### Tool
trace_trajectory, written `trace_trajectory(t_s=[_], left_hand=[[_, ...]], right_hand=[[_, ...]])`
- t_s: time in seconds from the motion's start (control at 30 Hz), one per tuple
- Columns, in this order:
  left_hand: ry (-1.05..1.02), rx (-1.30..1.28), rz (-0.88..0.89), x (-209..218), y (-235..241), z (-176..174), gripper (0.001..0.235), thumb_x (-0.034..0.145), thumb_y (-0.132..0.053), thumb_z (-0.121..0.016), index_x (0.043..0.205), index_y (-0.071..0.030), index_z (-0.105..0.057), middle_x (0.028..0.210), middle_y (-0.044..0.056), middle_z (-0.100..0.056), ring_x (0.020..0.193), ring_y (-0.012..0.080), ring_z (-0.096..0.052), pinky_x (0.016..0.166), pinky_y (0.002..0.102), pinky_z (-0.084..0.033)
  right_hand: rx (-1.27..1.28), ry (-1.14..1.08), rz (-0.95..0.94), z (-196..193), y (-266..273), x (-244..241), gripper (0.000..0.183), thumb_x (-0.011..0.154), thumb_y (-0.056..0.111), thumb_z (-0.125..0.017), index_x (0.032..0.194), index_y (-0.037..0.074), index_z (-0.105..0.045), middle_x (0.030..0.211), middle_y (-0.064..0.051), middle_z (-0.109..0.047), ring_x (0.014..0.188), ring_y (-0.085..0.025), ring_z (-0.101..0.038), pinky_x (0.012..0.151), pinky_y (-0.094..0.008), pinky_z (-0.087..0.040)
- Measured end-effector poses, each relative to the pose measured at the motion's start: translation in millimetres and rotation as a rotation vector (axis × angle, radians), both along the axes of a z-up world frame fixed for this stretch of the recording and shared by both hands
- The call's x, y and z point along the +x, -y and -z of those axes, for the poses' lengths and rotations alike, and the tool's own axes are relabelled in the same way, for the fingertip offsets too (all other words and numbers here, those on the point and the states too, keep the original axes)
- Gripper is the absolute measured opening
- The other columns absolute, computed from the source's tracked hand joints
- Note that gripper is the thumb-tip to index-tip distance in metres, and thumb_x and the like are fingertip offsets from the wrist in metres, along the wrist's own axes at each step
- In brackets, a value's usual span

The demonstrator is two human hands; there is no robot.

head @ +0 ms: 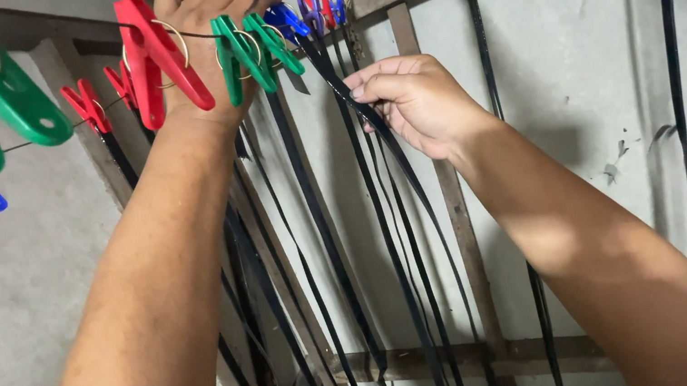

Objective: Sanding the edges of a long leather strap and then hanging it on a rack with clips for finishing.

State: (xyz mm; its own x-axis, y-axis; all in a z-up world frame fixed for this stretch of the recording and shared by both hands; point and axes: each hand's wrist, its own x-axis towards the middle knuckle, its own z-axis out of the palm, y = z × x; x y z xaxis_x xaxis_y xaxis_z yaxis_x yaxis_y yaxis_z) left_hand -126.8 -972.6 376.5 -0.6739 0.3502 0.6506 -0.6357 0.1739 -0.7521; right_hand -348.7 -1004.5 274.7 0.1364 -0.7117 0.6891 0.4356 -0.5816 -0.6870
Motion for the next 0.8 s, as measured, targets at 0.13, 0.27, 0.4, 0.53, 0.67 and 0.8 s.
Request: trace_trajectory(t_s=[0.13,0.27,0.4,0.53,0.67,0.8], left_hand=[[0.017,-0.021,0.012,4,2,1,0.014,0.106,-0.012,-0.079,0.120,-0.011,-0.078,0.123,0.005,-0.077,0.108,0.0266,-0.072,0.090,0.042,-0.039],[-0.006,0.056,0.018,-4,1,8,0.042,0.095,0.001,-0.085,0.134,-0.006,-0.069,0.131,0.012,-0.073,0.117,0.0351,-0.071,0.098,0.051,-0.048],[-0.444,0.716,0.270,-9,19,12,0.057,0.096,-0.006,-0.068,0.147,-0.013,-0.045,0.147,0.020,-0.054,0.135,0.0405,-0.054,0.108,0.051,-0.049],[-0.583,1.223,0.807,-25,23,9,0.034,0.101,-0.007,-0.045,0.070,-0.019,-0.053,0.069,-0.005,-0.053,0.068,0.0097,-0.054,0.066,0.026,-0.053],[-0.691,1.164,0.722,-31,12,11,0.027,0.100,-0.025,-0.066,0.075,-0.020,-0.060,0.068,-0.010,-0.057,0.067,0.0051,-0.057,0.067,0.023,-0.054],[-0.678,1.146,0.826,-31,22,8,0.025,0.096,-0.013,-0.052,0.072,-0.018,-0.053,0.069,-0.005,-0.058,0.070,0.0086,-0.063,0.076,0.028,-0.065]], right_hand=[[0.020,0.017,0.004,-1,-1,0,0.024,0.082,-0.009,-0.063,0.103,-0.004,-0.074,0.099,-0.014,-0.075,0.081,-0.014,-0.068,0.076,-0.021,-0.059],[0.018,0.054,-0.028,2,2,-2,0.025,0.083,-0.009,-0.067,0.107,-0.005,-0.074,0.094,-0.014,-0.074,0.084,-0.016,-0.070,0.081,-0.021,-0.059],[-0.010,0.038,-0.047,6,10,0,0.029,0.086,-0.007,-0.068,0.114,-0.004,-0.073,0.094,-0.012,-0.074,0.083,-0.014,-0.069,0.080,-0.020,-0.059],[-0.042,0.036,-0.070,11,14,4,0.030,0.088,-0.008,-0.067,0.117,-0.004,-0.072,0.101,-0.012,-0.075,0.093,-0.014,-0.069,0.092,-0.020,-0.056],[-0.048,0.066,-0.155,27,20,7,0.027,0.091,-0.007,-0.065,0.117,-0.007,-0.071,0.090,-0.013,-0.073,0.073,-0.015,-0.068,0.068,-0.022,-0.059],[-0.067,-0.025,-0.083,55,10,7,0.026,0.097,0.000,-0.055,0.118,-0.006,-0.069,0.094,-0.016,-0.072,0.079,-0.019,-0.068,0.071,-0.028,-0.059]])
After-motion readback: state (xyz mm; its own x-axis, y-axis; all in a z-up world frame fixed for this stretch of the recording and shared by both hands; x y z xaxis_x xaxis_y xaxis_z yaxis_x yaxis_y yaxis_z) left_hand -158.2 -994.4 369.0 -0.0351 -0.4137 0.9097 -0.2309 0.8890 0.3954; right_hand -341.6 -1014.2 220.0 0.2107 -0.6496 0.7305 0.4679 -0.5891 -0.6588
